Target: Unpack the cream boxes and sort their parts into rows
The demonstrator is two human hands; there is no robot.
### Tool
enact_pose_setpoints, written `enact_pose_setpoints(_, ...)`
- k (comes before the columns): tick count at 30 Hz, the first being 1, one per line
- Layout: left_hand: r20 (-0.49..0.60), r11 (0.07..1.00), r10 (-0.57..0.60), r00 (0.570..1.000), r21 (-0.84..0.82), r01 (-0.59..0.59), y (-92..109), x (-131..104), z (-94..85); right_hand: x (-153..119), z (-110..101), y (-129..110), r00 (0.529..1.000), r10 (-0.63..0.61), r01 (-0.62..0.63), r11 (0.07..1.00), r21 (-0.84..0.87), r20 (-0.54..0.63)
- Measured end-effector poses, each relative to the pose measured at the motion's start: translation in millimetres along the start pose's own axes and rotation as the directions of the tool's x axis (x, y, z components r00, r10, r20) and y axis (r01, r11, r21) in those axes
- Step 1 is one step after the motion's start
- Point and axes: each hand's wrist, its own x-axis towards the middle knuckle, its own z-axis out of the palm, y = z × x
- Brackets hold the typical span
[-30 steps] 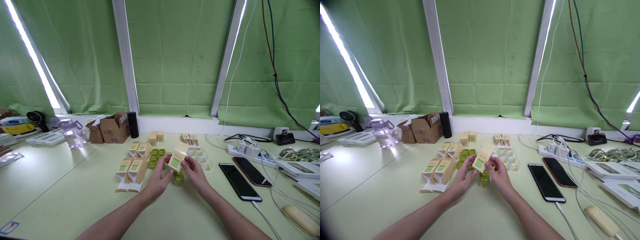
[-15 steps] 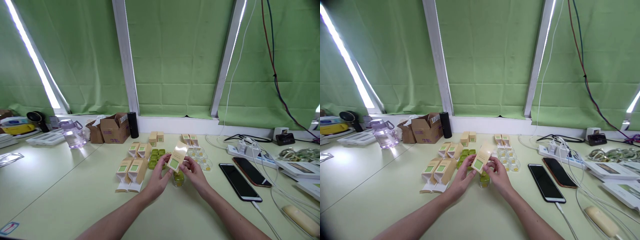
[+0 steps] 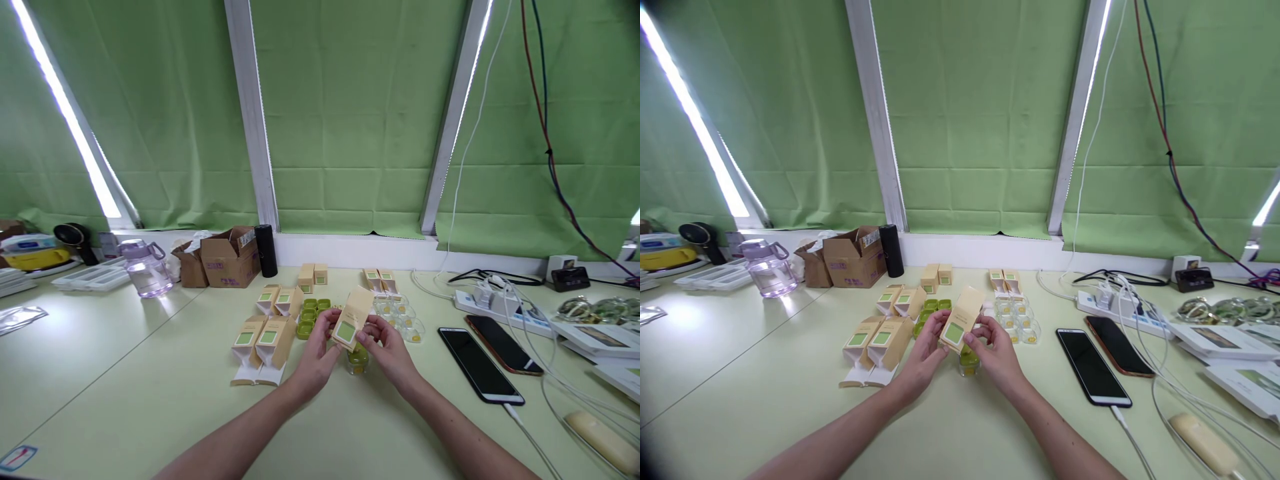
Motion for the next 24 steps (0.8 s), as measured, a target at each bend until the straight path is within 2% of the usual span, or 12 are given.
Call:
enact_pose_setpoints(11,0.027,0.998,-0.018,0.999,0.054,0.017,-2.1,-1.8,-2.3,2.2,1.5,-2.4,0.999,0.042,-0.039,0.989,0.142,-0.022)
enact_pose_setpoints(19,0.007,0.976,0.03,1.0,0.217,-0.031,-6.1,-4.8,-7.0,-0.6,1.4,-10.2,0.999,0.013,-0.009,0.992,0.126,-0.034)
enact_pose_setpoints(24,-0.066,0.898,0.094,0.993,0.436,-0.056,-7.4,-6.2,-8.4,-1.3,2.1,-10.0,0.999,0.036,-0.034,0.99,0.136,-0.011)
